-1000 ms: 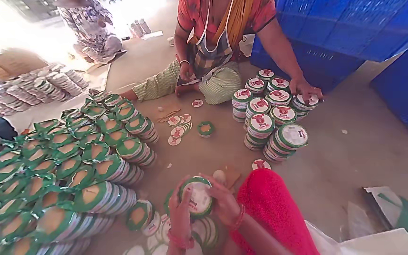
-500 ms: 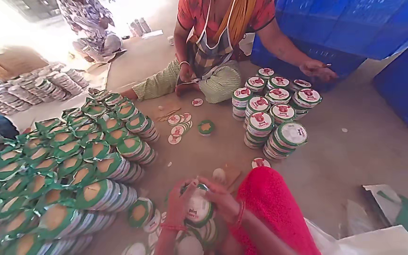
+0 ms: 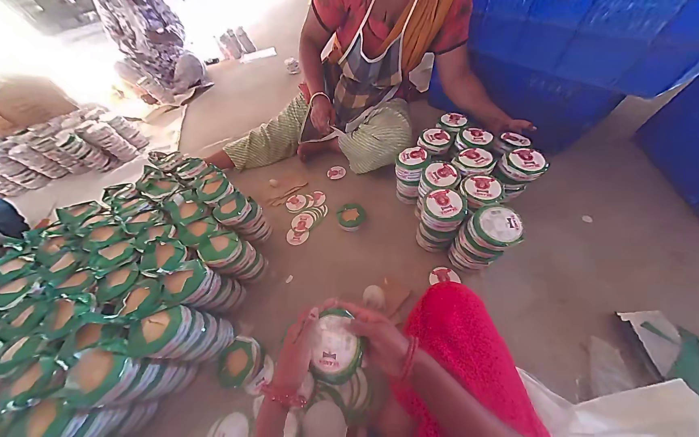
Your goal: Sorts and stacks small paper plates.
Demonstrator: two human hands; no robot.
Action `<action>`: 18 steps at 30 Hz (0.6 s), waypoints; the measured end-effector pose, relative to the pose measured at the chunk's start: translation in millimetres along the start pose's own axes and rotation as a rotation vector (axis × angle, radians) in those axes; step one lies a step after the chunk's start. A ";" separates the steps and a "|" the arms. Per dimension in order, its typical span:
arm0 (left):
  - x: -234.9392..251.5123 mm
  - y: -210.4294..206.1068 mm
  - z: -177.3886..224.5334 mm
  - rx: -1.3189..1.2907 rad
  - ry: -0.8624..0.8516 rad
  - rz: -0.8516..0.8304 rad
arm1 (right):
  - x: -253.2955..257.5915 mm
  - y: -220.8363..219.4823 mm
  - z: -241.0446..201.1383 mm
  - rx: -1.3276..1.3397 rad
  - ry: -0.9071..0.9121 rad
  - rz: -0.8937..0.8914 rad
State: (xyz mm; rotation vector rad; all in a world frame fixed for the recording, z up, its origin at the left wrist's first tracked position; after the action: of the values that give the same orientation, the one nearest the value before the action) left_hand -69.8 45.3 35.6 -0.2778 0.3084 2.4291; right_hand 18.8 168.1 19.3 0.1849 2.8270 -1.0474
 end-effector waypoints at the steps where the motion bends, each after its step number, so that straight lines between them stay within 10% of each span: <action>1: -1.0 1.3 -0.4 0.051 0.021 0.001 | 0.0 -1.3 -0.9 0.000 -0.022 0.024; 12: -23.8 -19.9 -2.6 -0.507 0.354 0.073 | -16.8 -12.6 -51.6 -0.359 -0.010 0.092; 18: -30.3 -20.2 1.2 -0.742 0.344 0.145 | -62.4 -8.1 -52.9 -0.933 0.894 0.308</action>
State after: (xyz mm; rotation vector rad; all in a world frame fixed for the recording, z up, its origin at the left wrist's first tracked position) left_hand -34.0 42.8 42.1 -1.0285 -0.4641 2.5389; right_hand 75.3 192.1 74.0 1.1401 3.4372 0.6326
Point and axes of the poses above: each hand's wrist, its own x-axis towards the middle knuckle, its own y-axis out of the back of the hand, z = x × y, the point moved 5 cm from there along x, towards the middle knuckle, and after that the axes turned 7 degrees about y, right-handed, at the moved point
